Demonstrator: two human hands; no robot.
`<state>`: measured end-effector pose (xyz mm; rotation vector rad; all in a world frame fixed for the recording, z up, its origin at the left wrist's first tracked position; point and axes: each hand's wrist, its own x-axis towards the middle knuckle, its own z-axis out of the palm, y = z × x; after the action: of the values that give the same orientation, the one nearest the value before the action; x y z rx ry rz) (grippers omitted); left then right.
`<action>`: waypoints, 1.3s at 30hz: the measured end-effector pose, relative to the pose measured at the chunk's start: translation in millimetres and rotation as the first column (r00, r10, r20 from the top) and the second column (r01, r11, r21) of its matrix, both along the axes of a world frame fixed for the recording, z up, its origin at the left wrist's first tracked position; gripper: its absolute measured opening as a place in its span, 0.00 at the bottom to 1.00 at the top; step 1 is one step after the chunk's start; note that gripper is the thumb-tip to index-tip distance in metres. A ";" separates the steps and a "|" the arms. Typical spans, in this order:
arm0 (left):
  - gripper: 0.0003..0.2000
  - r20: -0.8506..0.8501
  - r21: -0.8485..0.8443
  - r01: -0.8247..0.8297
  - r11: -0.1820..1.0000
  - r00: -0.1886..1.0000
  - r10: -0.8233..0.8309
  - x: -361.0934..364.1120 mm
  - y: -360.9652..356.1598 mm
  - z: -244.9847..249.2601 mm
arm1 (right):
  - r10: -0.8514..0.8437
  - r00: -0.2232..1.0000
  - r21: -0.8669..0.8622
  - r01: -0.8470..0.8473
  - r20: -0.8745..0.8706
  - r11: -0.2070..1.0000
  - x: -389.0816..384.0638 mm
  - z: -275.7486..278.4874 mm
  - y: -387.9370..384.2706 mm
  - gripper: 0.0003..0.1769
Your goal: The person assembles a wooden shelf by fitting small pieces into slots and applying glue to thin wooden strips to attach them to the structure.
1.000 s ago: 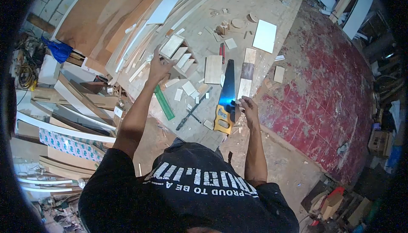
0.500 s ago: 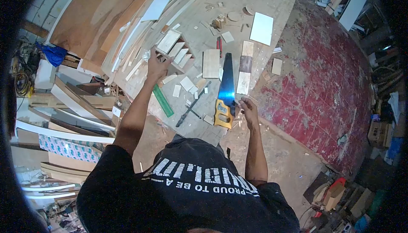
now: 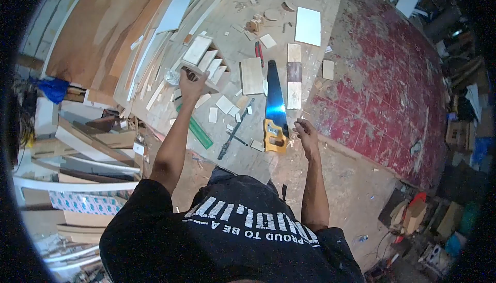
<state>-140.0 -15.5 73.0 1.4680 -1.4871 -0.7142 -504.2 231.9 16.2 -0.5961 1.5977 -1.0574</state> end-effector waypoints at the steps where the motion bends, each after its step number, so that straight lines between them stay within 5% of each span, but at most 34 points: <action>1: 0.33 -0.045 -0.003 0.001 1.000 0.999 -0.001 7.2 -9.8 -5.8 | -0.015 1.000 -0.001 0.015 0.004 1.000 0.8 2.3 2.2 0.24; 7: 0.28 -0.505 0.184 0.126 0.975 0.863 -0.016 40.8 -23.3 41.1 | -0.075 0.997 -0.132 0.074 0.000 0.988 41.5 45.1 -12.7 0.22; 9: 0.23 -0.756 0.189 0.292 0.938 0.653 -0.050 62.2 -20.0 49.6 | -0.074 0.997 -0.259 0.070 -0.006 0.963 65.9 66.8 -30.7 0.21; 10: 0.23 -0.760 0.179 0.315 0.932 0.646 -0.073 74.6 -17.8 46.4 | -0.083 0.996 -0.323 0.088 0.028 0.942 83.0 89.5 -39.9 0.22; 12: 0.21 -0.911 0.286 0.394 0.874 0.395 0.120 98.1 -10.8 32.2 | -0.064 0.997 -0.463 0.036 -0.044 0.886 110.2 116.2 -61.6 0.26; 16: 0.21 -0.949 0.256 0.433 0.864 0.283 0.139 99.7 35.2 66.0 | -0.060 0.994 -0.540 0.101 0.093 0.835 157.9 167.7 -92.3 0.28; 18: 0.22 -0.970 0.216 0.442 0.871 0.200 0.139 102.4 52.0 70.9 | 0.027 0.950 -0.545 0.155 0.311 0.824 177.1 177.6 -102.5 0.30; 23: 0.22 -0.982 0.179 0.510 0.841 0.148 0.119 111.3 81.4 73.5 | 0.086 0.872 -0.520 0.205 0.481 0.829 216.3 210.7 -105.5 0.25; 29: 0.30 -0.996 0.081 0.557 0.827 0.024 0.082 112.8 98.5 80.1 | 0.137 0.918 -0.570 0.109 0.371 0.814 236.9 215.4 -98.6 0.23; 39: 0.32 -0.998 0.062 0.546 0.836 0.019 0.062 114.4 103.6 72.6 | 0.082 0.987 -0.618 0.020 0.136 0.786 248.7 237.8 -83.6 0.19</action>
<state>-25.6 88.1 145.6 0.4788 -0.3448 -1.9426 -255.5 148.4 254.0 -0.9447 1.0749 -1.5793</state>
